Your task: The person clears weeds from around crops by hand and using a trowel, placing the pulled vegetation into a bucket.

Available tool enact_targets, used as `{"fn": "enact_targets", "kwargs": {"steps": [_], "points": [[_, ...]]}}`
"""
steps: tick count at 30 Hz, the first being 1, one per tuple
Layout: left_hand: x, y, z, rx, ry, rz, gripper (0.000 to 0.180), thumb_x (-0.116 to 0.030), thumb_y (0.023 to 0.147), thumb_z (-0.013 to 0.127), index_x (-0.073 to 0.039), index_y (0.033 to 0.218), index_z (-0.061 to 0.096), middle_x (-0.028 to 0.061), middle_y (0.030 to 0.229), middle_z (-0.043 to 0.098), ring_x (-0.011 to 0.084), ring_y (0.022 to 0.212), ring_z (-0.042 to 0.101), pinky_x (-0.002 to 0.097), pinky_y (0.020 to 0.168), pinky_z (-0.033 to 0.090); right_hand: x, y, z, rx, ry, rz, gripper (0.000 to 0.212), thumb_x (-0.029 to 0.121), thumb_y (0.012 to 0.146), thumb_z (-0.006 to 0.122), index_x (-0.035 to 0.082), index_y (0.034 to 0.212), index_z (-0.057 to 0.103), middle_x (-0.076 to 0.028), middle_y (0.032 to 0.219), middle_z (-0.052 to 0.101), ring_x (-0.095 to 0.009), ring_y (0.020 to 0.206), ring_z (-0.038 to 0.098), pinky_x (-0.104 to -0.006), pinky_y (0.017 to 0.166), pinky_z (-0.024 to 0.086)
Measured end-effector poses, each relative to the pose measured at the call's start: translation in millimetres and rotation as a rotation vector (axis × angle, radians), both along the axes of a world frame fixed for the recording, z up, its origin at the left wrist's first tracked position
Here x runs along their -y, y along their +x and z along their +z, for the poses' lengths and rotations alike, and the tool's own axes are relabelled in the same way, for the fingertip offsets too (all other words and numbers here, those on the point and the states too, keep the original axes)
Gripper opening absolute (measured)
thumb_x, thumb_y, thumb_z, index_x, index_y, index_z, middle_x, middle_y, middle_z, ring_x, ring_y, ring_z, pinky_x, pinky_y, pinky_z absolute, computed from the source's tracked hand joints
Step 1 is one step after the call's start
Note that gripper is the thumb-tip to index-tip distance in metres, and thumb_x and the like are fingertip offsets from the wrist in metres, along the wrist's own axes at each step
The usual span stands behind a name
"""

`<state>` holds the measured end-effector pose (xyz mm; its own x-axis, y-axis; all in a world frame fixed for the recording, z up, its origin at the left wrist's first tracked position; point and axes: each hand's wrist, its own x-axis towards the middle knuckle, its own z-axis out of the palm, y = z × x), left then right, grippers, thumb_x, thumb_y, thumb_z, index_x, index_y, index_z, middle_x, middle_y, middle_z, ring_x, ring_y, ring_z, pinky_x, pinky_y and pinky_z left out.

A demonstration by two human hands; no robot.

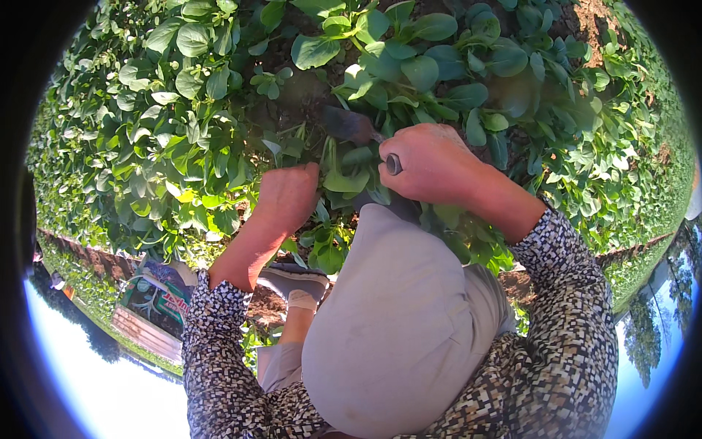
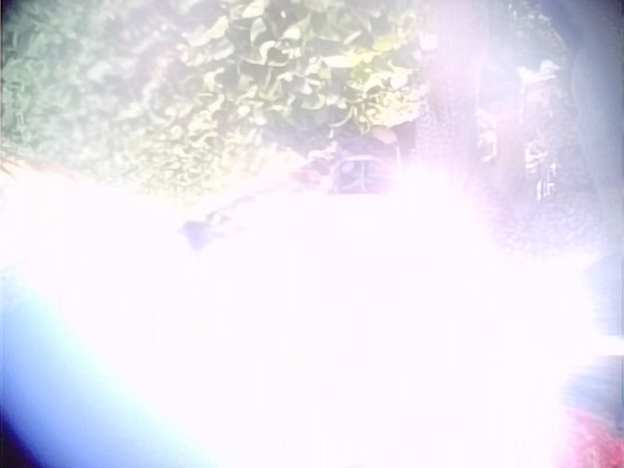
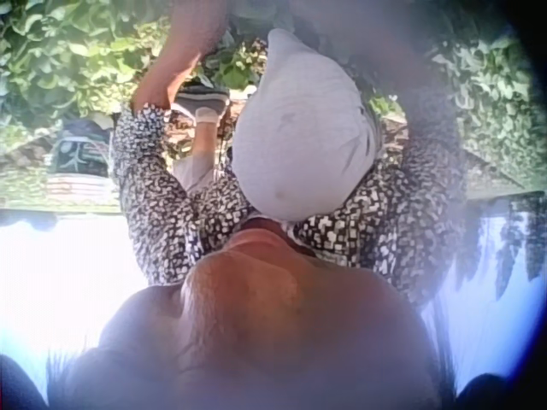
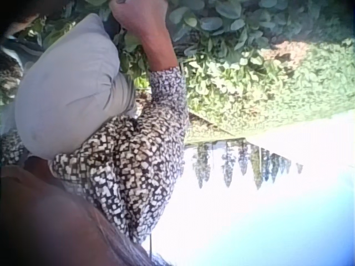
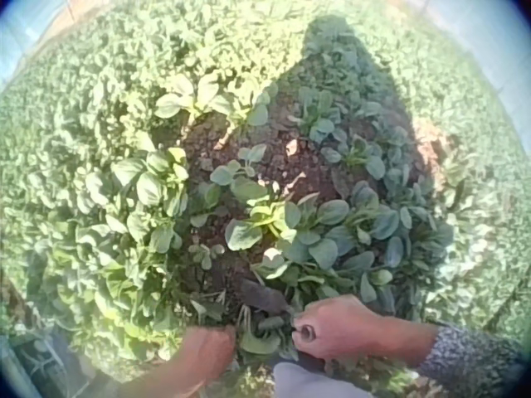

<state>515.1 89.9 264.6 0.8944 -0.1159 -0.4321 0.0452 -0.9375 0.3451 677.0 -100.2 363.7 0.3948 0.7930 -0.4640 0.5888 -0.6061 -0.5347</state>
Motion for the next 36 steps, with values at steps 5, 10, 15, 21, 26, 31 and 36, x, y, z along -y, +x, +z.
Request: {"fn": "enact_targets", "kwargs": {"steps": [5,10,15,21,26,31,36], "points": [[-0.3,-38.7,30.5,-0.149,-0.044,0.305,0.057,-0.017,0.076,0.068,-0.005,0.127,0.048,0.0148,0.075,0.066,0.0325,0.066,0.066,0.0422,0.056,0.051,-12.9,10.0,8.7,-0.127,-0.111,-0.028,0.022,0.023,0.078,0.062,0.003,0.069,0.061,-0.014,0.066,0.061,-0.035,0.068,0.06,-0.044,0.062,0.048],[30.7,-79.5,31.4,-0.273,-0.218,0.834,0.075,-0.019,0.082,0.063,-0.009,0.146,0.025,0.0278,0.09,0.064,0.0469,0.075,0.062,0.0495,0.068,0.05,-12.5,8.3,10.8,-0.107,-0.17,0.084,0.022,0.023,0.078,0.061,0.003,0.07,0.062,-0.015,0.067,0.062,-0.036,0.068,0.06,-0.0447,0.062,0.047],[58.7,-70.6,-17.8,0.174,-0.899,1.376,0.054,-0.023,0.091,0.063,0.005,0.132,0.044,0.0114,0.119,0.058,0.0191,0.103,0.053,0.0325,0.095,0.041,-11.9,1.2,7.1,-0.056,-0.112,0.071,0.022,0.024,0.077,0.062,0.003,0.07,0.063,-0.015,0.067,0.062,-0.037,0.069,0.06,-0.0454,0.062,0.047],[50.9,0.5,-46.0,-0.103,-0.201,1.024,0.059,-0.047,0.094,0.051,0.003,0.125,0.05,0.0267,0.112,0.062,0.0407,0.104,0.059,0.0406,0.089,0.047,8.6,-15.5,-14.0,-0.034,-0.045,-0.017,0.022,0.025,0.078,0.061,0.004,0.069,0.061,-0.013,0.067,0.061,-0.036,0.068,0.059,-0.0448,0.063,0.048],[39.4,36.3,-47.7,-0.069,-0.329,1.259,0.073,-0.061,0.081,0.06,0.003,0.115,0.061,0.0272,0.109,0.064,0.0424,0.104,0.061,0.0466,0.088,0.047,12.3,-30.5,-31.7,0.038,0.071,-0.038,0.019,0.024,0.079,0.061,0.007,0.07,0.062,-0.011,0.073,0.062,-0.033,0.07,0.061,-0.0433,0.061,0.049],[36.5,25.4,-72.2,-0.001,-0.16,1.01,0.054,-0.052,0.088,0.054,-0.009,0.12,0.061,0.0236,0.112,0.063,0.0408,0.105,0.059,0.0471,0.091,0.046,19.4,-43.7,-41.2,0.067,0.135,-0.027,0.02,0.02,0.077,0.066,0.006,0.067,0.058,-0.011,0.067,0.056,-0.033,0.064,0.058,-0.0423,0.056,0.045],[23.6,-1.7,-84.1,0.182,-0.332,0.945,0.029,-0.029,0.091,0.051,-0.004,0.097,0.064,0.0259,0.09,0.062,0.0403,0.08,0.061,0.0464,0.066,0.046,23.7,-39.2,-38.3,0.031,0.12,0.015,0.02,0.02,0.077,0.066,0.006,0.066,0.057,-0.01,0.066,0.055,-0.032,0.063,0.057,-0.0419,0.056,0.045]]}}
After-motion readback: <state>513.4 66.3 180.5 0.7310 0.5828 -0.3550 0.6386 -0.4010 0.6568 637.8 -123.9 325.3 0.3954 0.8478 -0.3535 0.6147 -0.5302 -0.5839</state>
